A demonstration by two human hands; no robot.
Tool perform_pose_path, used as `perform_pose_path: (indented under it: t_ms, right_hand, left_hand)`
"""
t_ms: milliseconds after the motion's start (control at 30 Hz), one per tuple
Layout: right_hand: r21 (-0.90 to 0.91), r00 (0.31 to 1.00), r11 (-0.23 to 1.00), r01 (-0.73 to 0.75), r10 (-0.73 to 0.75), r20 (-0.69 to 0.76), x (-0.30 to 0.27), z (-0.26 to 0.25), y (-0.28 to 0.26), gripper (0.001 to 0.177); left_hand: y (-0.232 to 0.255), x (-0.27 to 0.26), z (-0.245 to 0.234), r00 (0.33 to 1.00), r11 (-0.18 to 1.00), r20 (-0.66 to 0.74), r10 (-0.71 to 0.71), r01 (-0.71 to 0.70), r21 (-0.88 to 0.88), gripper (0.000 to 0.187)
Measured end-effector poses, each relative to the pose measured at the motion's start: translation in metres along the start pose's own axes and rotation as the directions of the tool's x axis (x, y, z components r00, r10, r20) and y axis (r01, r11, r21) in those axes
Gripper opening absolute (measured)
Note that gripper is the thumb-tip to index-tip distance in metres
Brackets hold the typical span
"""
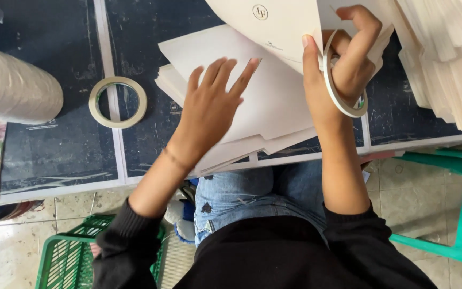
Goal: The person repeatedly folds white paper sheets in half by hand and places them into a growing stack on the table. The hands enter from below and perform the same folding motion on each sheet in sequence.
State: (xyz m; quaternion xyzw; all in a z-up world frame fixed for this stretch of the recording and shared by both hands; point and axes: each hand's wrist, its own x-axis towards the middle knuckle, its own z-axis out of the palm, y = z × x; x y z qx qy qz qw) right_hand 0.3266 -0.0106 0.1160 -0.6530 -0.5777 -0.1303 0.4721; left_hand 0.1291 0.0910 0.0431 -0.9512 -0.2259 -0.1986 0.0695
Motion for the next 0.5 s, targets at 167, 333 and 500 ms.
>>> perform_pose_path:
  t_ms: [167,333,500]
  right_hand:
    - [0.026,0.998,0.998,-0.064,0.063,0.007,-0.006,-0.001,0.001,0.036]
    - [0.052,0.994,0.993,-0.106,0.105,0.019,-0.007,0.001,-0.006,0.039]
    - [0.043,0.995,0.994,-0.096,0.096,0.005,-0.008,0.002,-0.004,0.039]
  left_hand:
    - [-0.021,0.017,0.060,0.997,0.996,0.016,0.077,-0.076,-0.042,0.093]
    - [-0.028,0.015,0.077,0.988,0.993,0.151,0.022,-0.005,-0.114,0.089]
    - [-0.038,0.018,0.087,0.993,0.999,0.112,0.032,-0.033,0.001,0.099]
